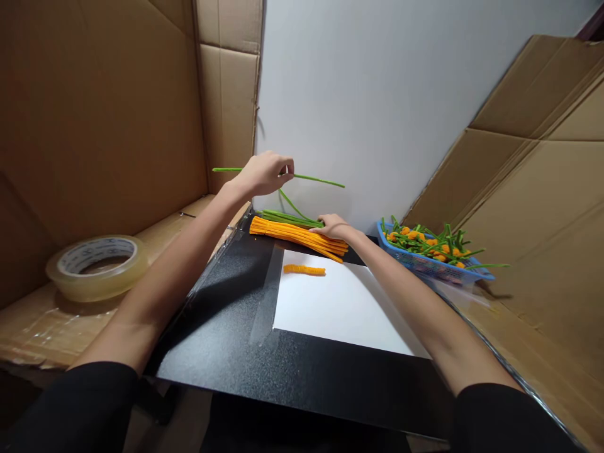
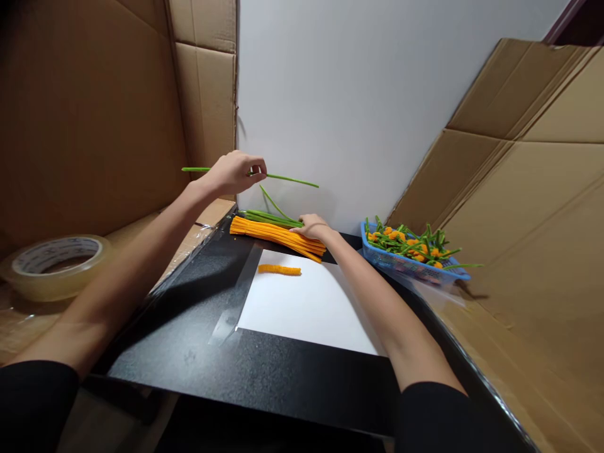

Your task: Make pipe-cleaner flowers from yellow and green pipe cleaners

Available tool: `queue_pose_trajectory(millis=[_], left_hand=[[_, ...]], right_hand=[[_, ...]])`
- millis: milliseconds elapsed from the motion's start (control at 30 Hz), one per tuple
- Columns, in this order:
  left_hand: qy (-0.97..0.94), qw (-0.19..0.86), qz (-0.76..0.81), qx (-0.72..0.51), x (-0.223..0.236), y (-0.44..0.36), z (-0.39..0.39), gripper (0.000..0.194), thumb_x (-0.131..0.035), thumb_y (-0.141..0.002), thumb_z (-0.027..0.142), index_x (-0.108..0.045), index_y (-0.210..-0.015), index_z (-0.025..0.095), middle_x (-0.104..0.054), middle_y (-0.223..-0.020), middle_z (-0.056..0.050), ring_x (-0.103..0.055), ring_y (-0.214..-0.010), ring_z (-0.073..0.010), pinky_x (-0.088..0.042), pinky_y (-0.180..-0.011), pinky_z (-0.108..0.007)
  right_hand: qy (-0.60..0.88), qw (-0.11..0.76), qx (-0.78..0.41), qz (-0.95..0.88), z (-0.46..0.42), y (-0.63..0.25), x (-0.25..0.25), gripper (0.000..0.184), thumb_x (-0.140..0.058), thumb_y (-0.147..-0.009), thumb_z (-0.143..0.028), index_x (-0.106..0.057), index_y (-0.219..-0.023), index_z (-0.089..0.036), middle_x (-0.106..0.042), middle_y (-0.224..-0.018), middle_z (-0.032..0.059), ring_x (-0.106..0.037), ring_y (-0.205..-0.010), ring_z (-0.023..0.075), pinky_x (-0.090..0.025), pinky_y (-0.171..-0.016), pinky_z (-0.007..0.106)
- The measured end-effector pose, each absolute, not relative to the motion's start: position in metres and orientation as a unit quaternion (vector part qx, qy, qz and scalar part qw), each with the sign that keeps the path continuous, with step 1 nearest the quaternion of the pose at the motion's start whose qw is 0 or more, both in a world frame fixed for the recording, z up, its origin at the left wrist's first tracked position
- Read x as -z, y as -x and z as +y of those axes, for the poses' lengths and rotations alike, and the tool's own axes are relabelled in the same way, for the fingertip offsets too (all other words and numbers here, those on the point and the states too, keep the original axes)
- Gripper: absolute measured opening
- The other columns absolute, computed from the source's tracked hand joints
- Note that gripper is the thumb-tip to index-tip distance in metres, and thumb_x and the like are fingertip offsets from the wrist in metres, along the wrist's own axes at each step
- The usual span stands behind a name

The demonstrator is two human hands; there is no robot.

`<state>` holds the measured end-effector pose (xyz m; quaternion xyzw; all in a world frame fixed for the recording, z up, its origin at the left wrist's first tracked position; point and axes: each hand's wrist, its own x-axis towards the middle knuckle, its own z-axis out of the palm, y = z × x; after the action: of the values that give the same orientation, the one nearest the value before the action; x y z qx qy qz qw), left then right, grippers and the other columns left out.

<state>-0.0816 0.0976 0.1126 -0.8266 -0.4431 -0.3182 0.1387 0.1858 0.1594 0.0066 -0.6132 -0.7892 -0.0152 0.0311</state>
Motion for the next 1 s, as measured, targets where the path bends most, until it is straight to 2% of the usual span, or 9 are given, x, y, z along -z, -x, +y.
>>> queue_pose_trajectory(millis=[167,300,500,567,633,700,767,867,1000], left_hand=[[0.841,0.127,-0.434,0.298,-0.111,0.079,0.098,0.030,-0.056,-0.091,0.031,-0.078,-0.109,0.023,-0.076,-0.099,-0.008,-0.068,-0.088,-0.0209,-0.048,-0.081,-0.033],[0.856,0.115,-0.422,0.277,-0.108,0.076,0.100,0.028,-0.056,-0.089,0.029,-0.078,-0.105,0.023,-0.076,-0.097,-0.007,-0.068,-0.085,-0.0199,-0.047,-0.076,-0.031],[0.860,0.085,-0.427,0.267,-0.102,0.066,0.099,0.026,-0.054,-0.092,0.026,-0.075,-0.107,0.021,-0.076,-0.092,-0.007,-0.066,-0.079,-0.0176,-0.046,-0.073,-0.029],[0.848,0.071,-0.444,0.281,-0.099,0.061,0.099,0.026,-0.053,-0.093,0.025,-0.074,-0.108,0.020,-0.077,-0.091,-0.007,-0.066,-0.078,-0.0178,-0.045,-0.072,-0.029],[0.844,0.054,-0.455,0.279,-0.094,0.053,0.099,0.026,-0.053,-0.093,0.025,-0.074,-0.108,0.020,-0.076,-0.088,-0.006,-0.066,-0.077,-0.0184,-0.044,-0.070,-0.029],[0.859,0.025,-0.440,0.261,-0.090,0.042,0.096,0.024,-0.054,-0.092,0.025,-0.074,-0.105,0.019,-0.075,-0.083,-0.006,-0.065,-0.075,-0.0179,-0.043,-0.069,-0.028],[0.893,-0.030,-0.383,0.232,-0.087,0.028,0.087,0.022,-0.056,-0.091,0.022,-0.073,-0.103,0.017,-0.075,-0.081,-0.005,-0.064,-0.071,-0.0157,-0.042,-0.067,-0.027],[0.939,-0.109,-0.269,0.188,-0.087,0.008,0.067,0.022,-0.055,-0.090,0.018,-0.072,-0.104,0.014,-0.074,-0.083,-0.006,-0.061,-0.069,-0.0129,-0.041,-0.065,-0.026],[0.952,-0.061,-0.253,0.160,-0.092,-0.001,0.047,0.023,-0.058,-0.091,0.024,-0.072,-0.107,0.018,-0.074,-0.088,-0.007,-0.060,-0.070,-0.0133,-0.038,-0.064,-0.027]], right_hand=[[0.575,0.101,0.039,-0.811,0.149,-0.195,0.008,0.040,-0.064,-0.093,-0.046,-0.064,-0.124,-0.019,-0.070,-0.125,0.0120,-0.064,-0.111,0.0252,-0.048,-0.089,0.032],[0.551,0.138,0.035,-0.822,0.144,-0.198,0.008,0.041,-0.067,-0.090,-0.049,-0.066,-0.118,-0.020,-0.072,-0.117,0.0116,-0.061,-0.113,0.0292,-0.046,-0.096,0.041],[0.552,0.414,-0.063,-0.721,0.133,-0.199,-0.008,0.041,-0.061,-0.089,-0.043,-0.060,-0.120,-0.017,-0.071,-0.100,0.0093,-0.065,-0.095,0.0236,-0.051,-0.089,0.037],[0.562,0.474,-0.068,-0.674,0.118,-0.199,-0.011,0.054,-0.065,-0.084,-0.037,-0.052,-0.132,-0.017,-0.069,-0.105,0.0094,-0.064,-0.094,0.0231,-0.052,-0.088,0.037],[0.577,0.519,0.026,-0.630,0.094,-0.199,-0.012,0.066,-0.066,-0.082,-0.035,-0.044,-0.142,-0.018,-0.062,-0.120,0.0136,-0.060,-0.100,0.0260,-0.051,-0.090,0.041],[0.541,0.492,0.170,-0.660,0.065,-0.198,-0.014,0.065,-0.064,-0.086,-0.033,-0.045,-0.147,-0.018,-0.056,-0.129,0.0180,-0.053,-0.116,0.0325,-0.046,-0.097,0.047],[0.505,0.390,0.254,-0.727,0.038,-0.198,-0.017,0.051,-0.058,-0.093,-0.030,-0.054,-0.143,-0.021,-0.059,-0.124,0.0169,-0.052,-0.114,0.0343,-0.042,-0.096,0.049],[0.479,0.294,0.304,-0.769,0.012,-0.204,-0.019,0.032,-0.050,-0.099,-0.027,-0.072,-0.122,-0.024,-0.066,-0.109,0.0131,-0.053,-0.103,0.0315,-0.041,-0.088,0.045],[0.474,0.259,0.308,-0.783,0.000,-0.226,-0.019,0.034,-0.045,-0.103,-0.027,-0.077,-0.110,-0.024,-0.072,-0.094,0.0107,-0.053,-0.095,0.0285,-0.038,-0.082,0.042]])
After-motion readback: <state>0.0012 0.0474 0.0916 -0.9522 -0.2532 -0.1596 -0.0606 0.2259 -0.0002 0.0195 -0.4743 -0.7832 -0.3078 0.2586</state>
